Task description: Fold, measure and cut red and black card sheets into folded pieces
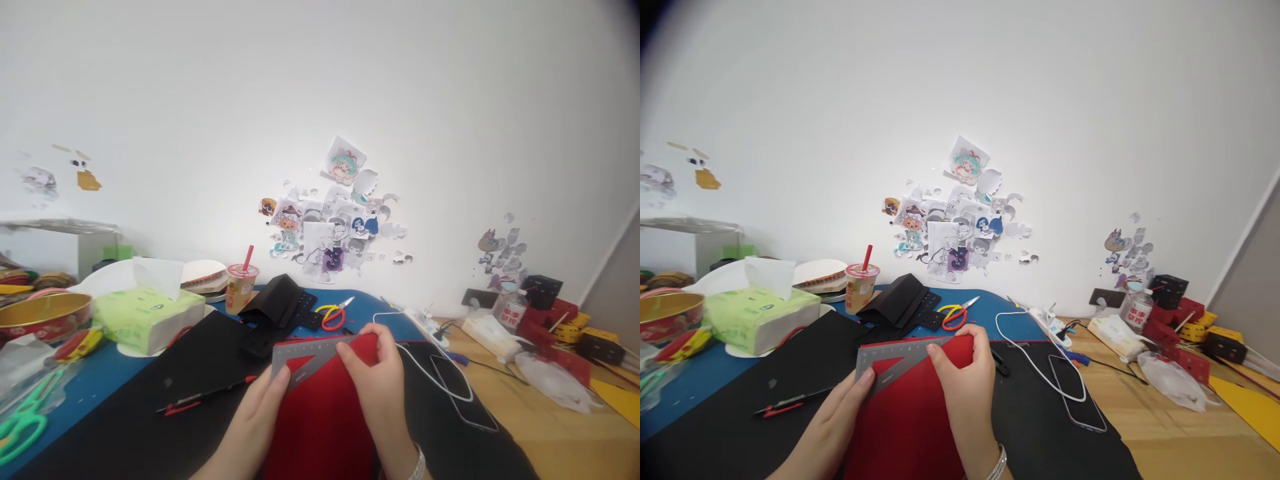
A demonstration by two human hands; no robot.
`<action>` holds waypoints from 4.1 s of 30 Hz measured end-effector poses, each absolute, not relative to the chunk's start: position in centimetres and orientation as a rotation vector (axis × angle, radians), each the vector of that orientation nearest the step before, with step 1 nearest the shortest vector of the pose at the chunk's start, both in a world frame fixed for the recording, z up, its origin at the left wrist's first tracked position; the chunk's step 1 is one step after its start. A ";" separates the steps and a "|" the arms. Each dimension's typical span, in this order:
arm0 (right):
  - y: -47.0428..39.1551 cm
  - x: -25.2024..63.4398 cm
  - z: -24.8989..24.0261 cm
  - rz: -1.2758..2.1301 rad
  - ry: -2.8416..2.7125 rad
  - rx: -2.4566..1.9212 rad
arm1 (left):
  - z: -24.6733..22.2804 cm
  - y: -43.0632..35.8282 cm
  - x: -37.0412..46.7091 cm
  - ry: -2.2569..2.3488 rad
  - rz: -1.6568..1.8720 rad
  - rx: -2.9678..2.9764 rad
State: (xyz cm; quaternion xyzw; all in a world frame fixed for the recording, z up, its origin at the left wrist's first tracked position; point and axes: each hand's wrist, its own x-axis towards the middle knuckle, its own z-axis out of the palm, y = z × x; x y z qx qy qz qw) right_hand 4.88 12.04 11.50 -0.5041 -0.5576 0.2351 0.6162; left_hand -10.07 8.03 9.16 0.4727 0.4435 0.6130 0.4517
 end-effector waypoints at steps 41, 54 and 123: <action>11.1 4.5 11.7 0.421 -1.317 -1.232 | 9.0 7.5 -10.5 0.893 1.367 0.789; 11.1 4.6 11.4 0.391 -1.335 -1.222 | 9.0 7.5 -10.7 0.758 1.337 0.776; 10.5 5.4 11.4 0.276 -1.467 -0.891 | 9.8 6.6 -10.6 1.042 1.445 0.993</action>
